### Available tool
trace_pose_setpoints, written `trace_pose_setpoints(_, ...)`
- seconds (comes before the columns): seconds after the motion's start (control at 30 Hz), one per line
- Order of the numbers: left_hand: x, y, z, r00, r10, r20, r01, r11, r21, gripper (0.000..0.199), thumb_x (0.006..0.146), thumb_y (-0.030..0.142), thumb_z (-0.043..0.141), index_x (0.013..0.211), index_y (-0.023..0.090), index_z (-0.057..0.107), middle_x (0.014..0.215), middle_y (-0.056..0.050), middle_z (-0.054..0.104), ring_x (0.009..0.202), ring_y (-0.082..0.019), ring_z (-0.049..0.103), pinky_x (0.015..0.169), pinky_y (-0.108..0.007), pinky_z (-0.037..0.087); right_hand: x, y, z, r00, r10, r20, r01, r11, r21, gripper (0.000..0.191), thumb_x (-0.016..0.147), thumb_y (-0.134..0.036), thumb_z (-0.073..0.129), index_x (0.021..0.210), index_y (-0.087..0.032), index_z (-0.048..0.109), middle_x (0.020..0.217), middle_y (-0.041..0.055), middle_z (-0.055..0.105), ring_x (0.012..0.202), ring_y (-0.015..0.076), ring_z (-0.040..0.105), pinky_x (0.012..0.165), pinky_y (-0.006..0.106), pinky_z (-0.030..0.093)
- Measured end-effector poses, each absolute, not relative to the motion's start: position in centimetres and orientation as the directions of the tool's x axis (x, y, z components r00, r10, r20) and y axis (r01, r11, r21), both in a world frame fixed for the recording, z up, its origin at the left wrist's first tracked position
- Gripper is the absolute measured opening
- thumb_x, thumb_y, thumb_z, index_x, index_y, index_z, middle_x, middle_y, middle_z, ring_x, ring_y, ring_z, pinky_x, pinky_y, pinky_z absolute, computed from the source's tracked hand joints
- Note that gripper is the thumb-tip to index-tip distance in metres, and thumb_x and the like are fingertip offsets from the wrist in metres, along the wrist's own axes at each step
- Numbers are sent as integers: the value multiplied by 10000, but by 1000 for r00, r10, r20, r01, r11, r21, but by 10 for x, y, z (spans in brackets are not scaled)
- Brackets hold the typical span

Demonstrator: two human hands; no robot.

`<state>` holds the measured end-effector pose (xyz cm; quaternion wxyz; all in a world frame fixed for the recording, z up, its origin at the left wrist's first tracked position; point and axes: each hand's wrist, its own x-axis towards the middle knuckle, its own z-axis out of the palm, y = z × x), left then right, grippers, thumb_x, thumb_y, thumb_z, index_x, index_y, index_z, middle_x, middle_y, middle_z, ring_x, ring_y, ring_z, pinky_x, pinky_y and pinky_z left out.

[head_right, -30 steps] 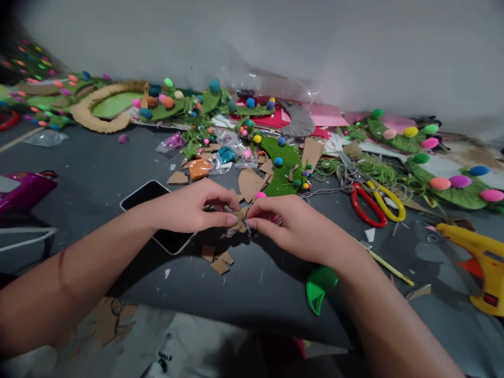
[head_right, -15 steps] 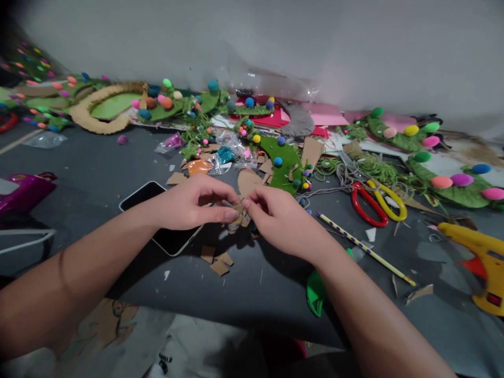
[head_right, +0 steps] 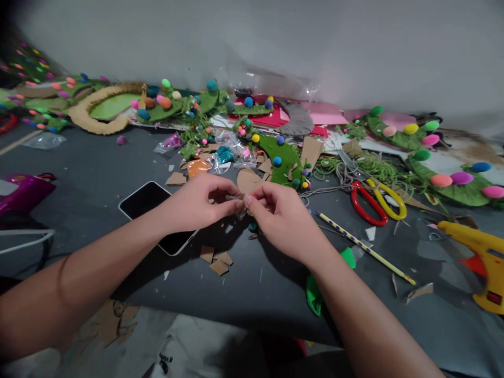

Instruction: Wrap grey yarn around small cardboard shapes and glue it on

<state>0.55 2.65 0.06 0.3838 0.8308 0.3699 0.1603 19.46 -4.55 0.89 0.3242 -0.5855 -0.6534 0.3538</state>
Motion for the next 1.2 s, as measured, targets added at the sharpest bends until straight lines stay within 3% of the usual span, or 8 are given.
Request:
trace_pose_setpoints(0.2, 7, 30, 2, 575, 817, 42, 339, -285, 897, 189, 867, 297, 678, 829, 115, 711, 675, -22, 644, 600, -103, 538, 533, -231, 388, 198, -57, 2, -348, 889, 298, 841, 436, -319, 184, 1008, -227, 488, 1067, -186, 658, 964, 78, 711, 837, 195, 644, 702, 301, 436)
trace_pose_setpoints(0.4, 10, 29, 2, 480, 876, 44, 17, -59, 998, 163, 807, 270, 782, 861, 119, 753, 758, -26, 720, 658, -99, 621, 625, -217, 507, 202, -61, 1, -387, 783, 488, 893, 449, -13, 222, 973, -153, 536, 1126, -180, 695, 876, 45, 697, 751, 179, 641, 620, 295, 399)
trace_pose_setpoints(0.5, 11, 29, -2, 528, 849, -14, -124, 94, 988, 171, 788, 264, 813, 868, 123, 760, 768, -23, 728, 679, -99, 647, 651, -214, 543, 201, -63, 2, -366, 785, 500, 896, 442, -37, 227, 962, -146, 557, 1119, -176, 718, 878, 47, 697, 746, 174, 640, 611, 294, 399)
trace_pose_setpoints(0.63, 9, 31, -4, 638, 770, -12, -196, 177, 964, 128, 803, 242, 806, 847, 132, 758, 747, -10, 717, 669, -85, 648, 641, -193, 540, 204, -59, 2, -298, 809, 507, 794, 505, -338, 185, 960, -122, 564, 987, -170, 741, 836, 42, 669, 728, 143, 613, 645, 262, 440)
trace_pose_setpoints(0.77, 4, 30, 0, 782, 623, -32, 3, 46, 999, 134, 832, 257, 766, 881, 133, 756, 752, -27, 721, 651, -105, 638, 625, -228, 520, 217, -49, 2, -359, 839, 409, 620, 542, -568, 189, 959, -119, 590, 975, -186, 766, 798, 18, 682, 696, 113, 609, 644, 231, 460)
trace_pose_setpoints(0.97, 7, 21, 1, 759, 651, 12, 407, -489, 772, 203, 875, 325, 660, 857, 156, 771, 681, -22, 686, 614, -125, 559, 563, -265, 383, 215, -51, 5, -257, 917, 304, 783, 382, -490, 106, 893, -212, 679, 878, -197, 783, 745, 3, 708, 668, 134, 616, 608, 269, 427)
trace_pose_setpoints(1.07, 10, 19, -2, 694, 715, 84, 451, -522, 724, 195, 882, 318, 636, 833, 171, 753, 662, -10, 672, 595, -125, 550, 547, -272, 359, 203, -56, 4, -146, 938, 314, 821, 292, -491, 82, 860, -205, 682, 818, -200, 752, 691, -11, 668, 609, 128, 576, 567, 277, 397)
trace_pose_setpoints(1.2, 11, 20, -1, 592, 785, 185, 397, -483, 780, 154, 881, 277, 643, 848, 157, 734, 734, -18, 704, 653, -130, 604, 594, -264, 425, 197, -60, 1, -230, 871, 434, 831, 408, -379, 124, 923, -191, 623, 950, -171, 742, 806, 33, 692, 698, 154, 625, 628, 288, 448)
